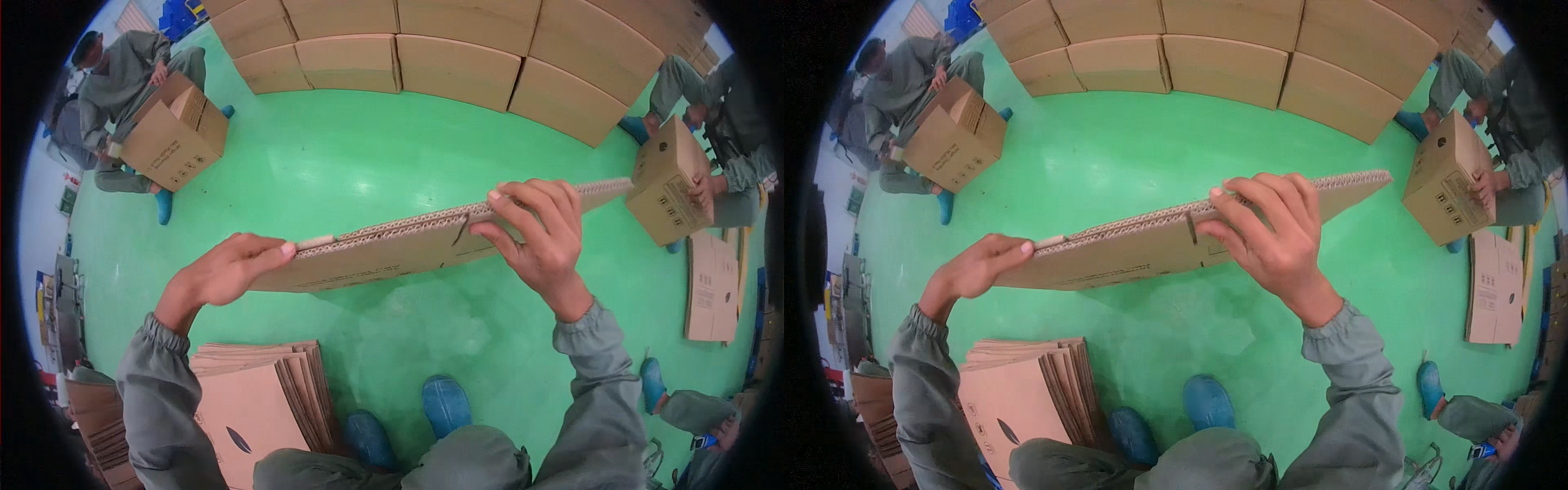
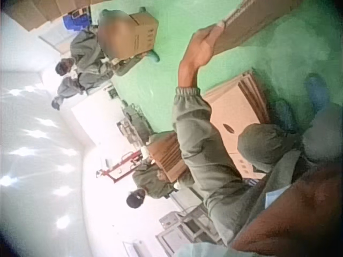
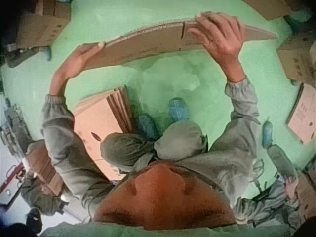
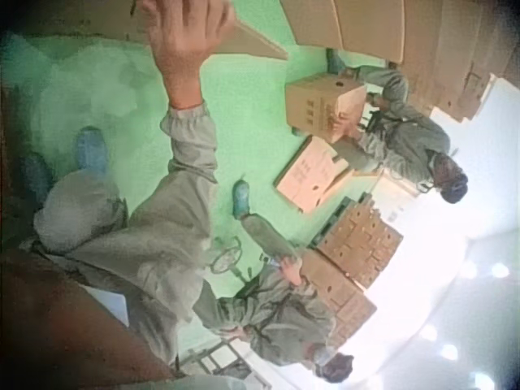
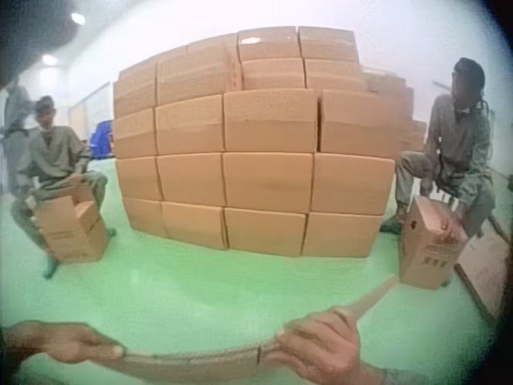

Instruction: The person repeatedly picks up flattened cardboard boxes, expands them, and folds their bottom flaps by hand to assemble boxes.

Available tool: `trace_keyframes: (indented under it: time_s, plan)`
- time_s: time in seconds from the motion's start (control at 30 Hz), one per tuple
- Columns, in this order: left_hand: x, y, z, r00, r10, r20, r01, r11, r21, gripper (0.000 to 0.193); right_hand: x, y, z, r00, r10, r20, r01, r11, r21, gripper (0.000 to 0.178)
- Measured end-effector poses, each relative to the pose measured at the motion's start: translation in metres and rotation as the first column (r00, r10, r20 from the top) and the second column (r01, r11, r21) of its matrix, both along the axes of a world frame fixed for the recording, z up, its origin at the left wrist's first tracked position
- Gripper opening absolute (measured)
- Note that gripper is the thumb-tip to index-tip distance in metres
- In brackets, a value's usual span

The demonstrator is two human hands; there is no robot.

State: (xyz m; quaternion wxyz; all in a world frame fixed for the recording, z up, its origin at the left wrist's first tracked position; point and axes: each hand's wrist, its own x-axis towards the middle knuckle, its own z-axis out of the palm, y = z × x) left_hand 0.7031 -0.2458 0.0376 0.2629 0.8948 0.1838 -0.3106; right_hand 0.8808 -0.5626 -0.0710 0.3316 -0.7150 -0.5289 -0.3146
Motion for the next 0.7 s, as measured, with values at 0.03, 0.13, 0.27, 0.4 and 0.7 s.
trace_keyframes:
  time_s: [0.03, 0.13, 0.27, 0.4, 0.7]
  plan:
    - [0.006, 0.003, -0.004, 0.999, 0.011, 0.051, -0.009, 0.999, -0.034, 0.072, -0.003, 0.003, -0.007, 0.991, -0.105, 0.082, 0.1, 0.993, 0.062, 0.026]
    - [0.015, 0.015, -0.009, 0.991, 0.076, 0.108, -0.071, 0.996, -0.045, 0.071, -0.02, 0.005, -0.011, 0.967, -0.193, 0.166, 0.171, 0.975, 0.139, 0.03]
    - [0.022, 0.031, -0.019, 0.938, -0.119, 0.324, 0.036, 0.967, 0.252, 0.068, -0.043, -0.028, -0.004, 0.994, -0.096, 0.044, 0.095, 0.995, 0.015, 0.031]
    - [-0.005, 0.074, -0.019, 0.934, 0.032, 0.356, -0.098, 0.981, 0.169, 0.065, -0.069, -0.052, 0.034, 0.986, 0.058, -0.153, -0.065, 0.997, -0.039, 0.033]
    - [-0.046, -0.043, -0.021, 0.393, 0.912, -0.119, -0.795, 0.272, -0.542, 0.065, -0.097, -0.011, 0.033, 0.603, 0.591, -0.535, -0.791, 0.527, -0.309, 0.048]
